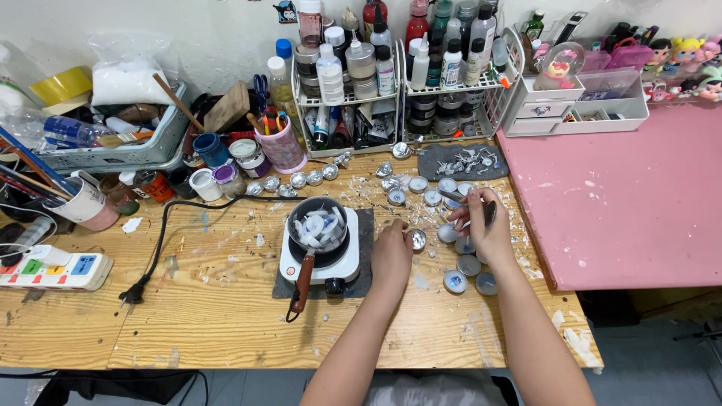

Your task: Scrape material from a spoon into small metal containers on a studio workbench.

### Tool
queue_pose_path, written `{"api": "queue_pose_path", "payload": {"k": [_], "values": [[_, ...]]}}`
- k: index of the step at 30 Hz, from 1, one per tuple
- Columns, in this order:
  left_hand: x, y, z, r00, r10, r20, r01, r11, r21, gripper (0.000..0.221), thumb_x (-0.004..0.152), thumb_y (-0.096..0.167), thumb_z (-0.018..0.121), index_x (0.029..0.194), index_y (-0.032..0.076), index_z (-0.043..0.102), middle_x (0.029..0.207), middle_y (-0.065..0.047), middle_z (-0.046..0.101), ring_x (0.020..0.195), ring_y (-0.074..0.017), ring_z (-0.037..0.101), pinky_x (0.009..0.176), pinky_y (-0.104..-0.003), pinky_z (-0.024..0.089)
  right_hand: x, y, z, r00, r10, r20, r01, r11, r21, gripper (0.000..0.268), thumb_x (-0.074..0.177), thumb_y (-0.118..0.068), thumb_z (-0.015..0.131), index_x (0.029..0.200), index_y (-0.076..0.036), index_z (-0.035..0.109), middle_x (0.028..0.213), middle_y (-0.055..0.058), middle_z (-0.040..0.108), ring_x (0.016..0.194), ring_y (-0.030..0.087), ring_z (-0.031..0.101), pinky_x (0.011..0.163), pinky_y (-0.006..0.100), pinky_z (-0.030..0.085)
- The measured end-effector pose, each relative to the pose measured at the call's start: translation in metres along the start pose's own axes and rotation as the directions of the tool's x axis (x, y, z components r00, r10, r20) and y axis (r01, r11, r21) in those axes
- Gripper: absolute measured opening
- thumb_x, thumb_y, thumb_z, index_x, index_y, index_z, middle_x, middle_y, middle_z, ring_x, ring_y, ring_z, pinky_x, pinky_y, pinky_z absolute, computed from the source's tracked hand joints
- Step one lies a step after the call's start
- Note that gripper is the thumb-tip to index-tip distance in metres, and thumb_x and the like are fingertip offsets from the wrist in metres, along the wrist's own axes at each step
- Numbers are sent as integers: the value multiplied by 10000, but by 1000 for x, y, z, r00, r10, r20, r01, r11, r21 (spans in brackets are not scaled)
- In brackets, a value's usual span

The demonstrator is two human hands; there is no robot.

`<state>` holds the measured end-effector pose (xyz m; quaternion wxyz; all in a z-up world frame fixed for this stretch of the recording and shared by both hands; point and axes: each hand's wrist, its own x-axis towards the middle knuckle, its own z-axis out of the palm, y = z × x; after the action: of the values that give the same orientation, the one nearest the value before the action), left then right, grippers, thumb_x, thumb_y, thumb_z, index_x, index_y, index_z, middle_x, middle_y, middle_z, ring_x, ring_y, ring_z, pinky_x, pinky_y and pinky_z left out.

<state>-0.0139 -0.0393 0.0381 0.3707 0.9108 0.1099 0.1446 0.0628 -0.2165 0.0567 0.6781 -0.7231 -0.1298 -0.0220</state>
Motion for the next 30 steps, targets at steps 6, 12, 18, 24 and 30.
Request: {"api": "queue_pose_path", "payload": {"k": [6,12,18,24,30], "values": [[33,-7,18,997,-5,-72,10,998,65,157,946,100,646,1061,16,713,955,-195,717,870,-362,722,751,-477,579,2,-6,-6,999,-6,-48,5,1000,-23,408,1106,-398,438,1005,-15,535,767,118,715,591,98,622,490,227,493],[49,-2,21,990,-77,-117,87,993,81,186,913,185,711,1036,53,754,922,-214,715,873,-420,687,737,-520,554,10,6,-15,997,1,-76,1,1000,22,468,1108,-432,414,999,0,554,762,134,717,576,116,623,481,241,487],[62,-18,35,978,-74,-196,96,990,103,376,949,201,693,1235,-31,618,1197,-230,628,1090,-383,628,866,-473,552,8,-4,-19,993,3,-117,6,997,72,516,1101,-481,388,1024,6,542,771,152,722,586,136,640,491,244,496],[78,-14,35,981,-170,-90,181,975,131,559,947,282,719,1335,-57,502,1304,-223,558,1243,-373,531,1003,-476,487,10,-2,-24,992,-36,-123,43,998,55,537,1099,-500,382,1036,8,545,766,157,726,589,146,651,500,248,497],[73,-12,39,985,-64,-162,96,975,198,660,905,263,745,1382,-85,451,1352,-262,509,1247,-405,496,980,-507,477,13,-6,-38,975,68,-210,-14,968,249,631,1057,-583,214,1131,-58,556,755,126,708,555,144,632,496,254,513]]}}
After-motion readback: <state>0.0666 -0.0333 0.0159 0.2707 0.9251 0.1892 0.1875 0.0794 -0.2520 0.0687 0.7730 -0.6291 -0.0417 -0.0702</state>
